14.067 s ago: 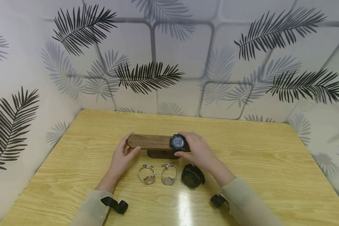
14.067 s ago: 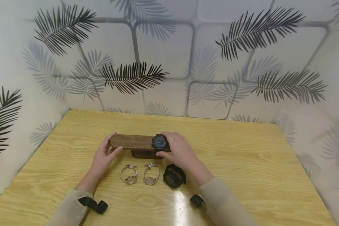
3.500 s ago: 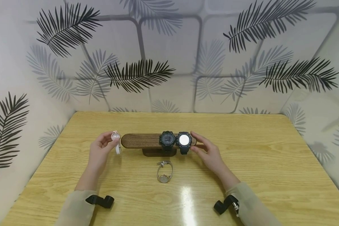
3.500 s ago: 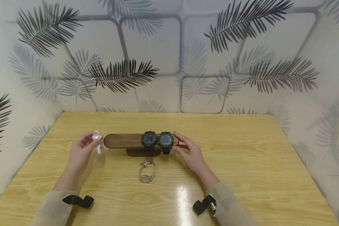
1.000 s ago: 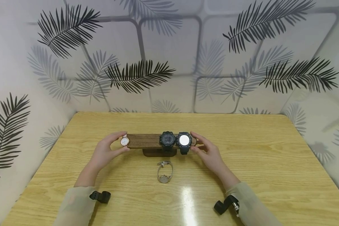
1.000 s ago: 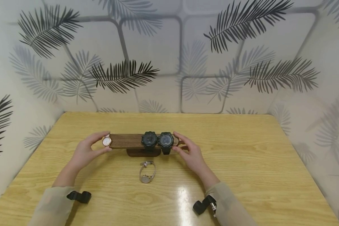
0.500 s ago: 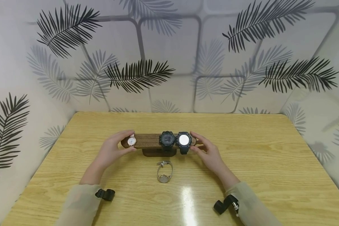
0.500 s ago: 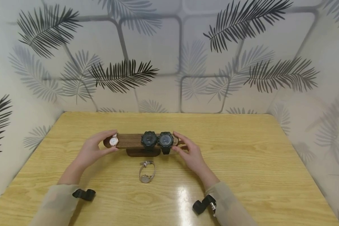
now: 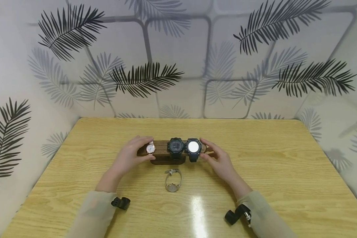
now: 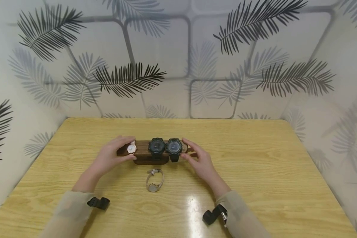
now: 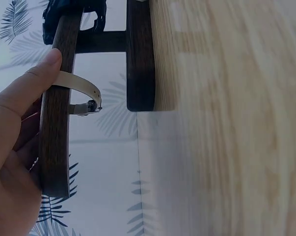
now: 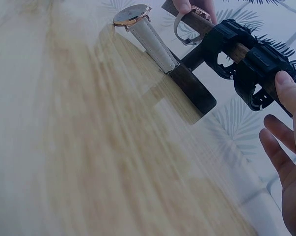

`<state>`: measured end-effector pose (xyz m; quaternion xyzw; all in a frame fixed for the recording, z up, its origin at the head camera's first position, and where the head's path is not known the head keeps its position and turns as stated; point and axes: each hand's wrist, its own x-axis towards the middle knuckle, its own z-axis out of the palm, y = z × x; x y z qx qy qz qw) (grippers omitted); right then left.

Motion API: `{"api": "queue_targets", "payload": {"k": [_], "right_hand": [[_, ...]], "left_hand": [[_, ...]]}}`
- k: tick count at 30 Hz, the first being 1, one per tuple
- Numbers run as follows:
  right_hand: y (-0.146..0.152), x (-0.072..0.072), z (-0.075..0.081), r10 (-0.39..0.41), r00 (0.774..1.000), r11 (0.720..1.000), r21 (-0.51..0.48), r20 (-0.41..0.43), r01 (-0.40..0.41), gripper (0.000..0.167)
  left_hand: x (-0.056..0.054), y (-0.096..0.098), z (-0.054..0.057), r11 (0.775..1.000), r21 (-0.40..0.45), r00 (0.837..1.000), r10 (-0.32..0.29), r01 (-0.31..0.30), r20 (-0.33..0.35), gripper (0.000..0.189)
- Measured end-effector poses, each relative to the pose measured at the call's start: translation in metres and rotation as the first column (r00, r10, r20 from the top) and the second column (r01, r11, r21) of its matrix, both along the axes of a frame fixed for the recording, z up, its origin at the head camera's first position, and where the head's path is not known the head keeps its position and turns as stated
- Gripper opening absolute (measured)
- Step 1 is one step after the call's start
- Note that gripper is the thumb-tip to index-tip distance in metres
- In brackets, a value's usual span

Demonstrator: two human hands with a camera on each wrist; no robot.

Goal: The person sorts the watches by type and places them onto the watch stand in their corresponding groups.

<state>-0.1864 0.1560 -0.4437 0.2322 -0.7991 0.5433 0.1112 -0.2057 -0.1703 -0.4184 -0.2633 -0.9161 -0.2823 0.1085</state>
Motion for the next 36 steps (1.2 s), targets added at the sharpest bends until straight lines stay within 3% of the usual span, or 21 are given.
{"api": "queue_targets", "payload": {"k": [10,22,26,29,31,33,36], "right_hand": [[-0.001,0.000,0.001,0.003,1.000,1.000,-0.008,0.013,-0.002,0.050],[-0.001,0.001,0.000,0.004,1.000,1.000,0.000,0.015,-0.004,0.050],[-0.001,0.001,-0.001,0.008,1.000,1.000,-0.013,0.019,-0.008,0.050],[-0.001,0.000,-0.002,0.009,1.000,1.000,-0.016,0.019,-0.008,0.050],[-0.001,0.000,-0.002,0.009,1.000,1.000,-0.015,0.018,-0.009,0.050],[-0.001,0.000,-0.001,0.008,1.000,1.000,-0.015,0.018,-0.008,0.050],[0.000,0.000,0.000,0.004,1.000,1.000,-0.013,0.020,-0.004,0.050]], "left_hand": [[-0.001,0.016,-0.001,1.000,0.007,0.999,0.007,-0.007,0.035,0.065],[0.000,0.017,-0.005,0.999,-0.040,0.996,-0.035,0.032,-0.085,0.070],[0.006,0.016,-0.002,0.994,-0.039,0.972,-0.105,0.098,-0.211,0.072],[0.013,0.017,0.002,0.988,-0.031,0.937,-0.156,0.154,-0.314,0.063],[0.019,0.019,0.005,0.979,-0.037,0.918,-0.202,0.201,-0.343,0.056],[0.024,0.021,0.008,0.964,-0.055,0.906,-0.265,0.262,-0.331,0.052],[0.030,0.026,0.010,0.925,-0.112,0.894,-0.380,0.363,-0.237,0.049]]}}
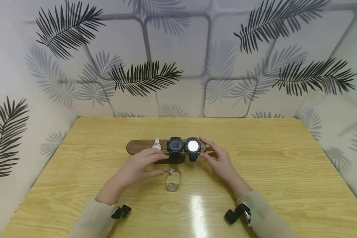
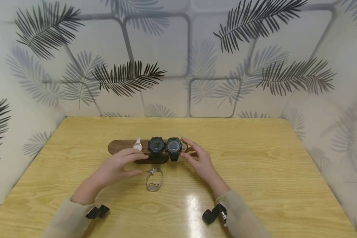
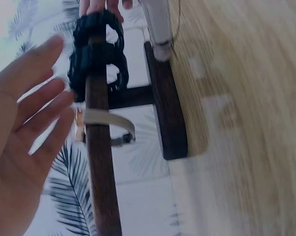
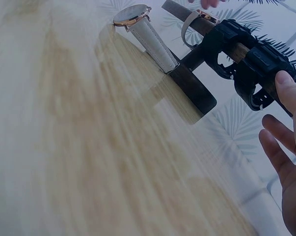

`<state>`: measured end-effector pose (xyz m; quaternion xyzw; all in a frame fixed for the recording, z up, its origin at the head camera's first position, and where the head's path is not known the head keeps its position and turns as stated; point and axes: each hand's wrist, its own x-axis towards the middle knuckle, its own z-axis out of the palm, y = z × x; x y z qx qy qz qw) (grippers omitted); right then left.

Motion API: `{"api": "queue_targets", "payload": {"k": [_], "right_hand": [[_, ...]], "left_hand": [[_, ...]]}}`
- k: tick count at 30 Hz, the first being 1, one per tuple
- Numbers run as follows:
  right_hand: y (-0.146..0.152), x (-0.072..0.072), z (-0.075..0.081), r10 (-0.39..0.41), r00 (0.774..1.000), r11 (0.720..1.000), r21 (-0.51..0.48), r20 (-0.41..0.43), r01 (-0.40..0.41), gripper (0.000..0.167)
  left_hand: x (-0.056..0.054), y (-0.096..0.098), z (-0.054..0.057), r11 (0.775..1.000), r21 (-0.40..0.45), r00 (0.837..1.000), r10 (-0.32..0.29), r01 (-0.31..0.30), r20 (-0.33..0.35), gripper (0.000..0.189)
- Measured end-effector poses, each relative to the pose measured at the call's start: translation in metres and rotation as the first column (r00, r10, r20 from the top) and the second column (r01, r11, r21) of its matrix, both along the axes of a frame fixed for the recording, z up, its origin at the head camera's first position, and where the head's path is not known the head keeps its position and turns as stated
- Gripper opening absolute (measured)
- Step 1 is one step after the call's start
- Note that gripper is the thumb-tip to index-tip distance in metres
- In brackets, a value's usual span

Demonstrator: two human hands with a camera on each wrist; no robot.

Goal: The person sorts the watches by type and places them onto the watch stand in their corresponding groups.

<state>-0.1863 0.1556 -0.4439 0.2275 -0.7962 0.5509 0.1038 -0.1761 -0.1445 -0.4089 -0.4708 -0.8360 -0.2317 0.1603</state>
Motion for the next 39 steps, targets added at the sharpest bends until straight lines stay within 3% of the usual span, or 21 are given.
{"api": "queue_targets", "payload": {"k": [4,8,14,18,28,34,39], "right_hand": [[0.000,0.000,0.001,-0.004,1.000,1.000,0.002,0.000,0.004,0.050],[0.000,0.000,0.001,0.004,1.000,1.000,-0.005,0.000,-0.004,0.050],[0.000,0.000,0.001,0.012,1.000,1.000,-0.012,0.010,-0.012,0.050],[0.000,0.001,0.001,0.018,1.000,1.000,-0.017,0.015,-0.018,0.050],[0.001,0.001,0.002,0.022,0.999,1.000,-0.023,0.026,-0.021,0.050],[0.001,0.001,0.003,0.022,0.999,1.000,-0.022,0.031,-0.022,0.051],[0.001,0.001,0.003,0.024,0.999,0.999,-0.025,0.046,-0.023,0.051]], "left_hand": [[0.004,0.008,-0.003,0.986,-0.121,0.984,-0.097,0.116,0.152,0.048],[0.005,0.014,-0.009,0.961,-0.205,0.961,-0.132,0.184,0.245,0.054],[0.006,0.024,-0.016,0.922,-0.320,0.972,-0.176,0.218,0.154,0.062],[0.006,0.029,-0.018,0.914,-0.334,0.973,-0.201,0.229,0.114,0.057],[0.005,0.035,-0.020,0.909,-0.349,0.973,-0.198,0.229,0.121,0.042],[0.005,0.038,-0.020,0.908,-0.380,0.982,-0.137,0.176,0.127,0.042],[0.006,0.038,-0.020,0.904,-0.397,0.981,-0.097,0.157,0.166,0.044]]}}
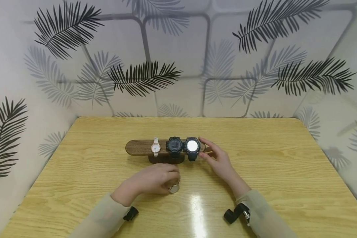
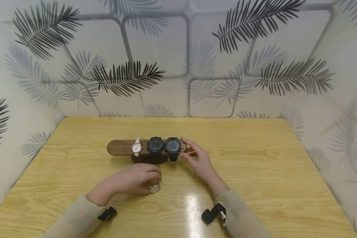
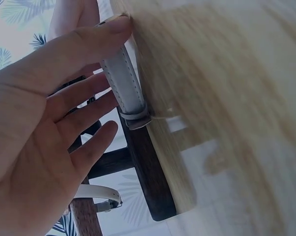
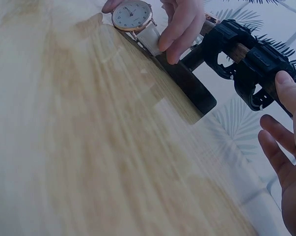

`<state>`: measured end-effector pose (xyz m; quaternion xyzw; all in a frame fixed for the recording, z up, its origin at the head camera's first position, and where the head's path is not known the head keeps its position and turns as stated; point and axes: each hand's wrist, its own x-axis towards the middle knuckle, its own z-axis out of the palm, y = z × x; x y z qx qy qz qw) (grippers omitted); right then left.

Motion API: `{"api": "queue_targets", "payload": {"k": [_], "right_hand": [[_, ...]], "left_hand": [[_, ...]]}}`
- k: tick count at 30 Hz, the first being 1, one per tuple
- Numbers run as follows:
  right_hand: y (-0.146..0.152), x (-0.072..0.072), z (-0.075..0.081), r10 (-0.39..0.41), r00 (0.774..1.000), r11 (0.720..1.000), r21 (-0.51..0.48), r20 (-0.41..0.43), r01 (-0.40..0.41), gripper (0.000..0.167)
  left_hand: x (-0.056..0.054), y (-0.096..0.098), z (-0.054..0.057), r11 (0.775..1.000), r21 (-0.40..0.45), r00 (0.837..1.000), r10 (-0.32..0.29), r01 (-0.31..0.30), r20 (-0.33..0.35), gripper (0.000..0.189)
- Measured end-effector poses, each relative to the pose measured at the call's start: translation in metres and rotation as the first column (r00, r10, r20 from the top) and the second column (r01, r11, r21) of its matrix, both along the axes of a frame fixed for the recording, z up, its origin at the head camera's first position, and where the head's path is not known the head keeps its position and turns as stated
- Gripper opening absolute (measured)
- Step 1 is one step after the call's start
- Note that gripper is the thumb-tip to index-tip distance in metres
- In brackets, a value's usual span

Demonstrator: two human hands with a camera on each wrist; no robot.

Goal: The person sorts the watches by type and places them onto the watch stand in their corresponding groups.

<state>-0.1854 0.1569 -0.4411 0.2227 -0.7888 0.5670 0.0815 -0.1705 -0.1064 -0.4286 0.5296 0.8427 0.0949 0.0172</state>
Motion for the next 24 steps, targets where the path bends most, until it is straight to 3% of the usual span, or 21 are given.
{"api": "queue_targets", "payload": {"k": [13,18,24], "right_hand": [[0.000,-0.001,-0.002,0.000,1.000,1.000,0.006,-0.007,0.000,0.051],[0.000,-0.001,-0.002,0.002,1.000,1.000,0.005,-0.008,-0.002,0.052],[0.001,-0.001,-0.001,0.006,1.000,1.000,0.003,-0.004,-0.006,0.052]], "left_hand": [[0.004,0.000,0.002,0.996,-0.042,0.993,0.077,-0.073,0.094,0.036],[0.004,-0.003,0.005,0.994,0.019,0.975,0.101,-0.107,0.196,0.035],[0.001,-0.011,0.007,0.975,0.161,0.946,0.095,-0.151,0.309,0.040]]}}
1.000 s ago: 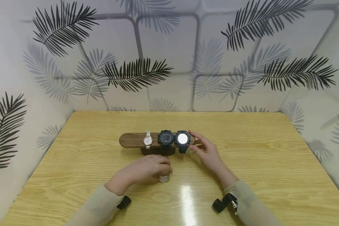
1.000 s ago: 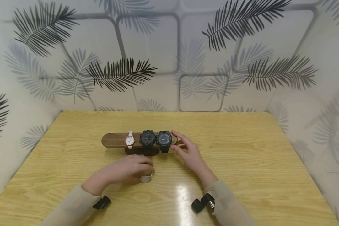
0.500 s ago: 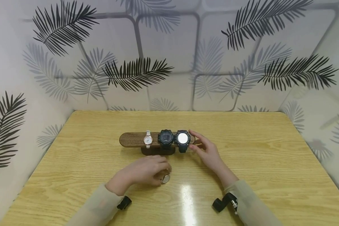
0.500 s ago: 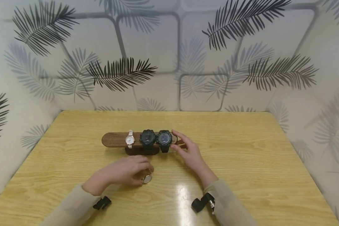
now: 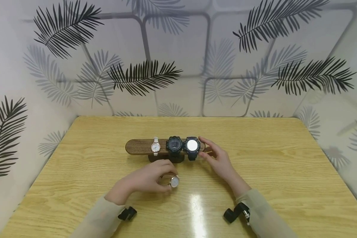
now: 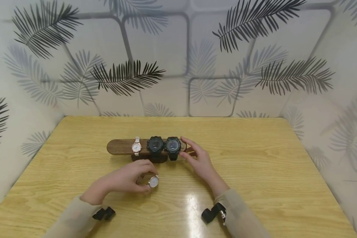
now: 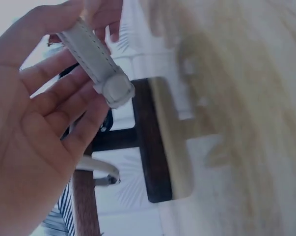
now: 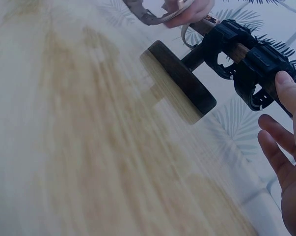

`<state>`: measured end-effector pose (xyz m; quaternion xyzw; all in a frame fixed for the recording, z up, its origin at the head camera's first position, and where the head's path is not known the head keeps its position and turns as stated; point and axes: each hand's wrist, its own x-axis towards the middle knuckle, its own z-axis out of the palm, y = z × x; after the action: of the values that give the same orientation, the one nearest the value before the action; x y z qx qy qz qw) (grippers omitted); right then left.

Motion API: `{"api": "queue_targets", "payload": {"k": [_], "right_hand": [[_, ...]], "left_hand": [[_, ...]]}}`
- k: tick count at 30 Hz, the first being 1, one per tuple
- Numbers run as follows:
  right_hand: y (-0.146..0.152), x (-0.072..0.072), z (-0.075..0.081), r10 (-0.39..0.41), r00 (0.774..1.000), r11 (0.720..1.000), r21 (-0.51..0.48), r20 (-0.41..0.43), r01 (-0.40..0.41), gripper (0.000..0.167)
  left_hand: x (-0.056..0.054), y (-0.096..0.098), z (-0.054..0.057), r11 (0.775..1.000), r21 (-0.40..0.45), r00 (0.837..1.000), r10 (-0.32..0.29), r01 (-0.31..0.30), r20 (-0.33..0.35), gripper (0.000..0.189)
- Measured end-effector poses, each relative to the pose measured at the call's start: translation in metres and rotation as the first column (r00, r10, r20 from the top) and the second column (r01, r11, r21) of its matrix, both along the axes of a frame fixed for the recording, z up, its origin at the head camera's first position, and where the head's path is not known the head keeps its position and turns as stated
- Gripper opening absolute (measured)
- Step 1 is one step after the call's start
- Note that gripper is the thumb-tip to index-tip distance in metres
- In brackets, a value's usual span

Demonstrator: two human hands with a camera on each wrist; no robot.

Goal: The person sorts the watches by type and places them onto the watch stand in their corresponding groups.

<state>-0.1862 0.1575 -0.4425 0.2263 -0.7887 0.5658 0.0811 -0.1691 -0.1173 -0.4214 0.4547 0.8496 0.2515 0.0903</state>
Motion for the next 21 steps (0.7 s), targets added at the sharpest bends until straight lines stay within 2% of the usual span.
{"api": "queue_targets", "payload": {"k": [3,6,13,18,21], "right_hand": [[0.000,0.000,0.001,-0.002,1.000,1.000,0.000,0.001,0.002,0.052],[-0.001,-0.001,0.001,-0.004,1.000,1.000,0.001,-0.002,0.004,0.051],[-0.001,0.000,0.000,-0.008,1.000,1.000,0.006,0.000,0.008,0.051],[-0.002,0.001,0.001,-0.011,1.000,1.000,0.003,0.007,0.011,0.051],[-0.002,0.001,0.001,-0.014,1.000,1.000,-0.001,0.010,0.014,0.051]], "left_hand": [[-0.001,-0.006,0.004,0.996,0.085,0.999,0.030,-0.032,0.020,0.043],[-0.001,-0.011,0.010,0.982,0.182,0.998,0.051,-0.054,0.024,0.043],[-0.001,-0.026,0.017,0.917,0.384,0.993,0.114,-0.104,-0.003,0.050],[-0.004,-0.036,0.021,0.877,0.458,0.984,0.178,-0.143,-0.033,0.054],[-0.006,-0.044,0.023,0.857,0.479,0.970,0.238,-0.191,-0.039,0.055]]}}
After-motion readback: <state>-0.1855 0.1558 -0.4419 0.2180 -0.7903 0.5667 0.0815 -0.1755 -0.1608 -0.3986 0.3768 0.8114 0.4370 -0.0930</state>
